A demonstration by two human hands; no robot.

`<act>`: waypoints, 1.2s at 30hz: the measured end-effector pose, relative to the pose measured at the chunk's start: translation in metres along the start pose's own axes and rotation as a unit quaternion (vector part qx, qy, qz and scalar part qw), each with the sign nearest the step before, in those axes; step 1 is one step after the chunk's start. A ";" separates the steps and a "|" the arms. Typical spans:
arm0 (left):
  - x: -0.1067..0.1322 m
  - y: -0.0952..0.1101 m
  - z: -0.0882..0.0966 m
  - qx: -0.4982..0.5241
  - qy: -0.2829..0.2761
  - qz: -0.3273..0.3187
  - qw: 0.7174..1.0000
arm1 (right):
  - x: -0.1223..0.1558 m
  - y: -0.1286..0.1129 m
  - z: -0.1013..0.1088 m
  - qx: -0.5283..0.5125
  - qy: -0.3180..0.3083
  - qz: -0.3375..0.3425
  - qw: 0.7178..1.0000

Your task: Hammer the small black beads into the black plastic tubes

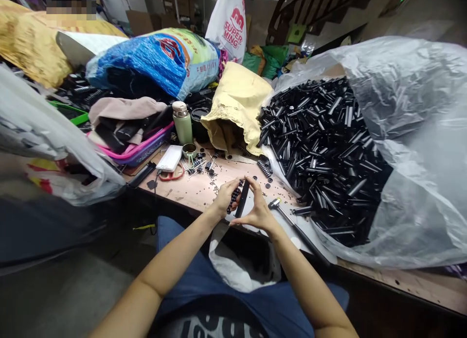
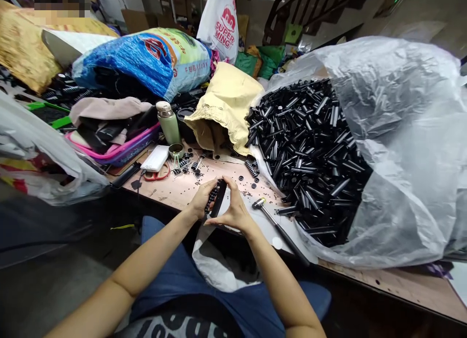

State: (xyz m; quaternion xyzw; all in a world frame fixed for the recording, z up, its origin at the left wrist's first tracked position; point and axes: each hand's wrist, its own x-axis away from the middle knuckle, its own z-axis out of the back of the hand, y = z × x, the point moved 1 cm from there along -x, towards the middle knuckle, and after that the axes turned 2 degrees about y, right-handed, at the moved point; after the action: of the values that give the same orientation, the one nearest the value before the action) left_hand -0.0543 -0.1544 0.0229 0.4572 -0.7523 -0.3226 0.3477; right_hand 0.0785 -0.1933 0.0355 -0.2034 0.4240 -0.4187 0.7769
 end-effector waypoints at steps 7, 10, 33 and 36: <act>0.006 -0.001 -0.010 0.041 0.012 0.030 0.999 | 0.004 0.001 -0.005 0.032 -0.016 -0.004 0.999; 0.009 -0.001 -0.013 0.018 0.033 0.039 0.999 | 0.009 0.001 -0.001 0.029 -0.037 -0.020 0.999; -0.001 -0.093 0.005 -0.618 -0.104 -0.246 0.739 | 0.099 0.048 0.006 0.274 0.059 -0.224 0.934; -0.009 -0.092 0.015 -0.668 -0.155 -0.271 0.675 | 0.121 0.050 0.047 0.415 0.056 -0.317 0.851</act>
State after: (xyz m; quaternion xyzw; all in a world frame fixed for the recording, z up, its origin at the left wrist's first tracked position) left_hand -0.0213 -0.1784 -0.0616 0.2301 -0.2228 -0.8857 0.3359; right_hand 0.1764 -0.2665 -0.0308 0.0379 0.1662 -0.7899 0.5891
